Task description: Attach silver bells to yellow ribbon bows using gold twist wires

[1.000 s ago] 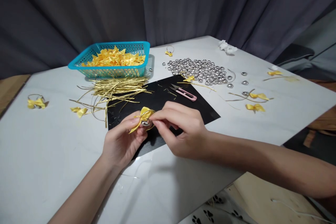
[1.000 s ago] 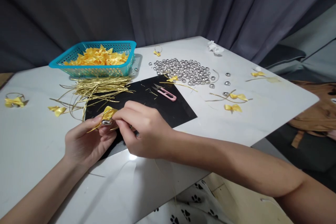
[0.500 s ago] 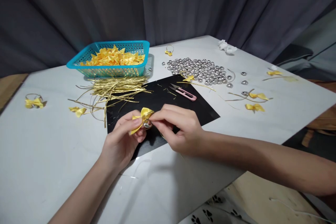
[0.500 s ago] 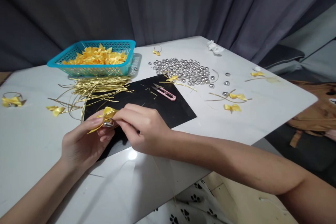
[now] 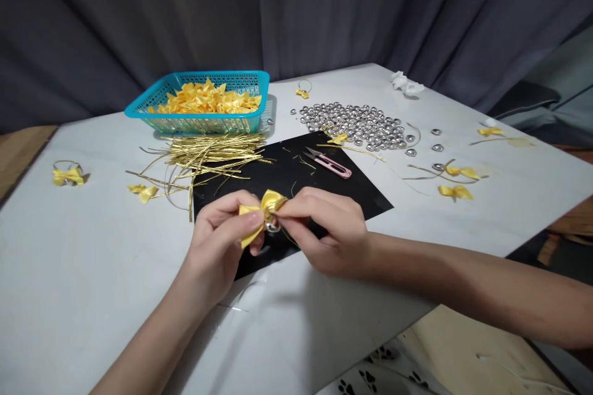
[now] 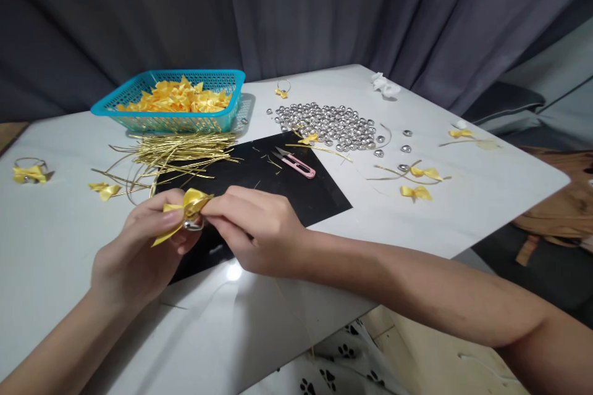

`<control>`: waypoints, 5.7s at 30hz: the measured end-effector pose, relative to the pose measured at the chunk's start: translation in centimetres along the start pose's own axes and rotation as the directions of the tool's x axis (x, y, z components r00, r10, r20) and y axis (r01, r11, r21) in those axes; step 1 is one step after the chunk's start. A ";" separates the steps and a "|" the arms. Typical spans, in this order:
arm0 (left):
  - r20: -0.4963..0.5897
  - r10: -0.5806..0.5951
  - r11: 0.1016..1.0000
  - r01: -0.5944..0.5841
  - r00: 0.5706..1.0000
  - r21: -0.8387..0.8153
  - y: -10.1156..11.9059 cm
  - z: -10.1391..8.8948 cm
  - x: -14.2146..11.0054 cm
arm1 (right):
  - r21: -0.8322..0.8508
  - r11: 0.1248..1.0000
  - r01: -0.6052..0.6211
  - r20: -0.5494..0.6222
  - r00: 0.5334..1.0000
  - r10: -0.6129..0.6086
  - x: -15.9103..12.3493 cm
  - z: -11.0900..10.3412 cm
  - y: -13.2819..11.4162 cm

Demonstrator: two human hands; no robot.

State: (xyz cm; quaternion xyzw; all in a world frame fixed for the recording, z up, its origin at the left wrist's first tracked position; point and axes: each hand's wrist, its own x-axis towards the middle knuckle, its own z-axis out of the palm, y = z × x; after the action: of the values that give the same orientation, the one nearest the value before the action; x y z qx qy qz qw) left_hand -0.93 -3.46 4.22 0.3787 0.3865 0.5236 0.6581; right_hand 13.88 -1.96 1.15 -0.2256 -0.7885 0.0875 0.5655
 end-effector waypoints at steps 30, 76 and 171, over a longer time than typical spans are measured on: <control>0.031 -0.194 0.951 0.195 0.981 -0.240 -1.0 -0.7 0.3 | -0.248 0.969 -0.010 0.180 0.982 0.056 0.9 -1.3 -0.8; 0.002 -0.148 0.975 0.146 0.989 -0.165 -1.1 -0.4 0.2 | -0.139 0.990 -0.040 0.156 0.986 0.062 0.7 -0.8 -0.6; 0.055 -0.023 0.995 0.028 0.998 -0.094 -0.2 -0.3 -0.3 | 0.046 0.998 -0.042 0.063 0.997 0.039 0.5 -0.8 0.2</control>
State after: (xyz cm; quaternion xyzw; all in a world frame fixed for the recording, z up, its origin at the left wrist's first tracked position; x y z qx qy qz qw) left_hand -1.14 -3.72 3.91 0.3557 0.3482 0.5226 0.6922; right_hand 14.55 -1.64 1.79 -0.2252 -0.7986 0.1245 0.5441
